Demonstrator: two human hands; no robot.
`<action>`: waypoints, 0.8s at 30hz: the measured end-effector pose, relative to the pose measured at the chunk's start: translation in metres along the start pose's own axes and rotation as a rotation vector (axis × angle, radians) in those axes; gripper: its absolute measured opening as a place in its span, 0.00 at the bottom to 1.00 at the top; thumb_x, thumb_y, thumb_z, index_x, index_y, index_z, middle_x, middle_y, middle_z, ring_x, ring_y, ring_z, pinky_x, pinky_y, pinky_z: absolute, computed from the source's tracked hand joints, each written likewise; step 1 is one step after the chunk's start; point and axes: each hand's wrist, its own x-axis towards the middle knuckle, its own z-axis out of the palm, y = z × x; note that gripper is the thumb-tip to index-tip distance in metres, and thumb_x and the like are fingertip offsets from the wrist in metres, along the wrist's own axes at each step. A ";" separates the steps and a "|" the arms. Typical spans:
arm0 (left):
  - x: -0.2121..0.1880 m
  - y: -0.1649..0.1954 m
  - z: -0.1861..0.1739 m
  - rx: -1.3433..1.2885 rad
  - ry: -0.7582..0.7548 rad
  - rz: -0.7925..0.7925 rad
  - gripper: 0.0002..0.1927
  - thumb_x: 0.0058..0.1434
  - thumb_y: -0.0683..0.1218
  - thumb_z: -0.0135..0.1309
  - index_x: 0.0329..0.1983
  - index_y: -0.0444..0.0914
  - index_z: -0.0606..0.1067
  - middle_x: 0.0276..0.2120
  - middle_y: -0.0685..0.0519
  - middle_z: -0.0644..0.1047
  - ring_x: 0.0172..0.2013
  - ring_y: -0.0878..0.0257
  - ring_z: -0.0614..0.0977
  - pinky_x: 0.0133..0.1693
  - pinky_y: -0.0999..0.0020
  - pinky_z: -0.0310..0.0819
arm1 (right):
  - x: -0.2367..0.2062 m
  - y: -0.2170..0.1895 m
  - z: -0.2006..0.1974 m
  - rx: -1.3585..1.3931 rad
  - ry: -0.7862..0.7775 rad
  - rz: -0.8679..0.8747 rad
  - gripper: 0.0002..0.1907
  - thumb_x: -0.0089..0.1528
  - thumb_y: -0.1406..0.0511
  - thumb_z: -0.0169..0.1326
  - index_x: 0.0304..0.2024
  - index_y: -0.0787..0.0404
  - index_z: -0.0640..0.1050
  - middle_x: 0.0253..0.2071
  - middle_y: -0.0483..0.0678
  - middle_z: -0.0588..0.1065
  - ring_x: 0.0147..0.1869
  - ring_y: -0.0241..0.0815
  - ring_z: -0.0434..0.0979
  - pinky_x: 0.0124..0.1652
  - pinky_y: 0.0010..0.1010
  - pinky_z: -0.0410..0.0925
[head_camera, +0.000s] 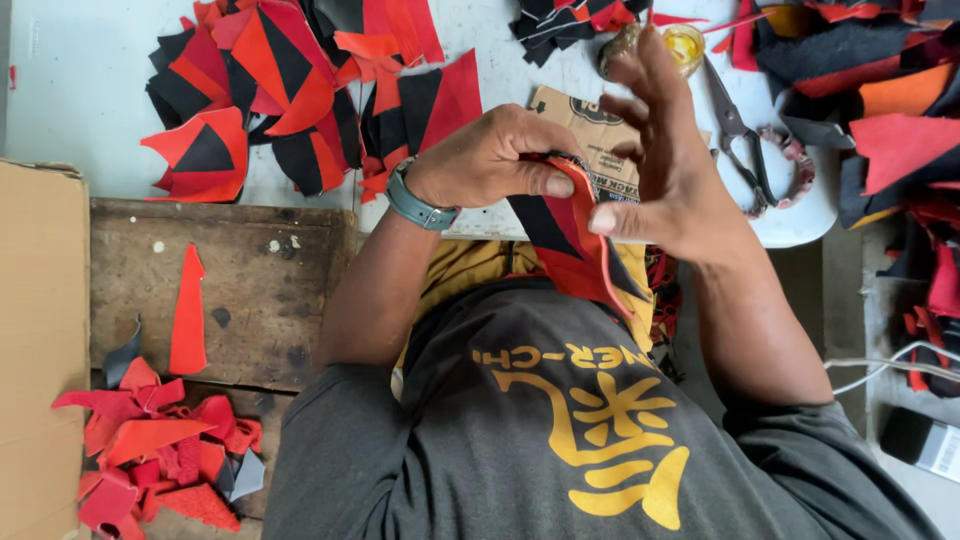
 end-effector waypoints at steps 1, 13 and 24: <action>-0.001 -0.001 -0.001 -0.019 0.001 0.017 0.13 0.72 0.46 0.61 0.54 0.34 0.79 0.41 0.56 0.82 0.43 0.71 0.80 0.49 0.72 0.77 | 0.000 -0.001 0.002 -0.020 0.065 0.000 0.62 0.56 0.53 0.71 0.80 0.50 0.44 0.80 0.53 0.54 0.81 0.52 0.60 0.71 0.43 0.60; 0.001 0.006 0.001 -0.044 0.040 -0.020 0.14 0.69 0.47 0.63 0.50 0.33 0.80 0.35 0.57 0.80 0.37 0.74 0.76 0.42 0.76 0.74 | -0.030 -0.036 0.000 -0.900 0.053 -0.521 0.31 0.60 0.44 0.54 0.51 0.59 0.86 0.66 0.59 0.65 0.70 0.63 0.61 0.68 0.55 0.58; -0.001 0.004 -0.002 -0.045 0.062 0.040 0.12 0.69 0.47 0.65 0.48 0.34 0.81 0.37 0.57 0.82 0.39 0.73 0.79 0.44 0.75 0.75 | -0.039 -0.032 0.012 -0.676 0.004 -0.473 0.34 0.63 0.41 0.48 0.53 0.60 0.84 0.73 0.57 0.62 0.74 0.58 0.59 0.72 0.52 0.52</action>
